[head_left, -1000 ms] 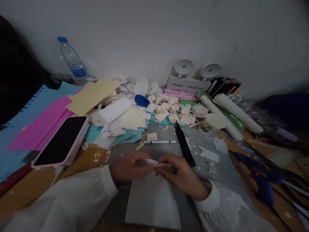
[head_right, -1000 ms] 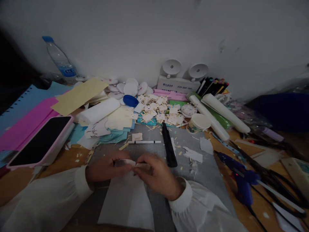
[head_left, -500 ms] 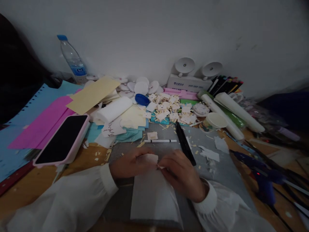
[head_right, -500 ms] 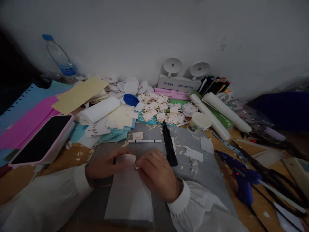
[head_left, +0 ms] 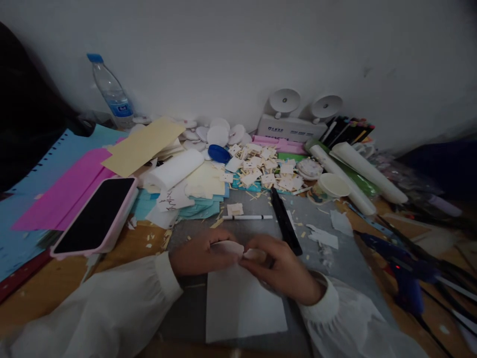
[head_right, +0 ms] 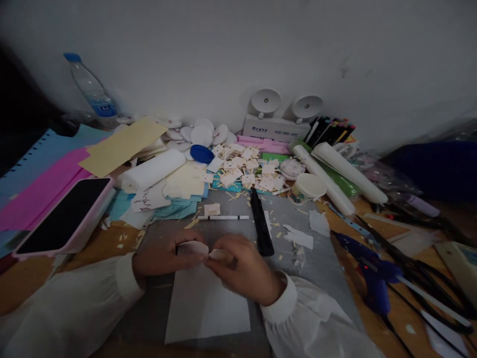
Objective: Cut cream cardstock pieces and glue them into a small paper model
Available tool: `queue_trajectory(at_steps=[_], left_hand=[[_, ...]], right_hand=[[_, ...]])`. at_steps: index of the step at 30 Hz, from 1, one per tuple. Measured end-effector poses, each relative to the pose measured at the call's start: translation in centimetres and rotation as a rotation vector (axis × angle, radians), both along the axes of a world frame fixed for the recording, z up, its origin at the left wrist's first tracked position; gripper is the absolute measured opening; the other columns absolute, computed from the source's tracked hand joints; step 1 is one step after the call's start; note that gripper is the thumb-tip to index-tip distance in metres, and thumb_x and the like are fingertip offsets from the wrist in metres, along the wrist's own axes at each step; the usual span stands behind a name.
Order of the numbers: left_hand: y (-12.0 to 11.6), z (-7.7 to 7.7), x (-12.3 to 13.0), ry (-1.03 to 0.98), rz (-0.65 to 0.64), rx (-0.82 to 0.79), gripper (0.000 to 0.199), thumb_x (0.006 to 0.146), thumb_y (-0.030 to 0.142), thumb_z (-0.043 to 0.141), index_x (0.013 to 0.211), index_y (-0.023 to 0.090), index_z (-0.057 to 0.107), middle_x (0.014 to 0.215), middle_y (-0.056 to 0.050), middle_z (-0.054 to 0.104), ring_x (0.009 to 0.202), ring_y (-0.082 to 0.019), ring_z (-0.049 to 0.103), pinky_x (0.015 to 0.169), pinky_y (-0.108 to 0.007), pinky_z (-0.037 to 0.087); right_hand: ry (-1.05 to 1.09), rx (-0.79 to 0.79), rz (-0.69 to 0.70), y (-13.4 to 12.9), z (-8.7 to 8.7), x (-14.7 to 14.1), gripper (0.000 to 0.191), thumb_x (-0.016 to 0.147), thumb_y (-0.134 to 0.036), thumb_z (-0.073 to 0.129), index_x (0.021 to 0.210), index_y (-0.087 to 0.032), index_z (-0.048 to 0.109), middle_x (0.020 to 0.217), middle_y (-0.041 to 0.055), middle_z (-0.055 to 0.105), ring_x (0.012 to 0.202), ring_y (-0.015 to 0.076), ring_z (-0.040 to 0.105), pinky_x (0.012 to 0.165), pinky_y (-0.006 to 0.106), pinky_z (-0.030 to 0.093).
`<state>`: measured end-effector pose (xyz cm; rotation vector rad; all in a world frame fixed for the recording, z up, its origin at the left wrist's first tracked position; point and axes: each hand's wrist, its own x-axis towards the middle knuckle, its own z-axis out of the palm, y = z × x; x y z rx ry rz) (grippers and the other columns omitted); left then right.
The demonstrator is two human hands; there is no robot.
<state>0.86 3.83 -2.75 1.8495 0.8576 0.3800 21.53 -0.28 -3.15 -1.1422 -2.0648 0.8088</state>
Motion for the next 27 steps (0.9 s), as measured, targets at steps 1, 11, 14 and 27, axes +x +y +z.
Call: queue_trajectory(at_steps=[1, 11, 14, 27], left_hand=[[0.02, -0.05, -0.02, -0.002, -0.002, -0.004, 0.025, 0.081, 0.039, 0.057, 0.088, 0.016, 0.064, 0.081, -0.001, 0.066, 0.077, -0.016, 0.059, 0.067, -0.022, 0.043], [-0.05, -0.09, 0.22, -0.030, 0.035, -0.052, 0.026, 0.084, 0.040, 0.053, 0.091, 0.016, 0.062, 0.084, -0.001, 0.065, 0.080, -0.017, 0.059, 0.070, -0.023, 0.044], [-0.01, -0.10, 0.08, -0.019, 0.015, -0.045, 0.027, 0.084, 0.041, 0.053, 0.091, 0.017, 0.061, 0.084, -0.001, 0.063, 0.080, -0.016, 0.058, 0.069, -0.022, 0.044], [0.02, -0.17, -0.33, -0.082, -0.084, -0.062, 0.027, 0.084, 0.043, 0.054, 0.080, 0.018, 0.063, 0.073, 0.000, 0.062, 0.072, -0.014, 0.056, 0.065, -0.021, 0.042]], right_hand=[[-0.001, -0.002, 0.013, 0.00, -0.01, -0.04, 0.009, 0.082, -0.028, 0.064, 0.082, -0.019, 0.062, 0.075, 0.0012, 0.066, 0.070, 0.0143, 0.061, 0.062, 0.025, 0.045], [0.031, -0.007, 0.006, -0.04, 0.42, -0.06, 0.019, 0.086, -0.028, 0.059, 0.068, -0.019, 0.058, 0.063, -0.0014, 0.053, 0.061, 0.0123, 0.051, 0.054, 0.023, 0.040], [0.053, -0.064, 0.002, -0.20, 0.48, -0.09, 0.017, 0.085, -0.026, 0.059, 0.070, -0.019, 0.059, 0.065, -0.0011, 0.055, 0.061, 0.0121, 0.052, 0.054, 0.023, 0.040], [-0.025, 0.328, 0.008, -0.86, -0.38, -0.64, 0.008, 0.084, -0.018, 0.057, 0.077, -0.021, 0.059, 0.069, 0.0017, 0.061, 0.068, 0.0156, 0.055, 0.064, 0.030, 0.041]])
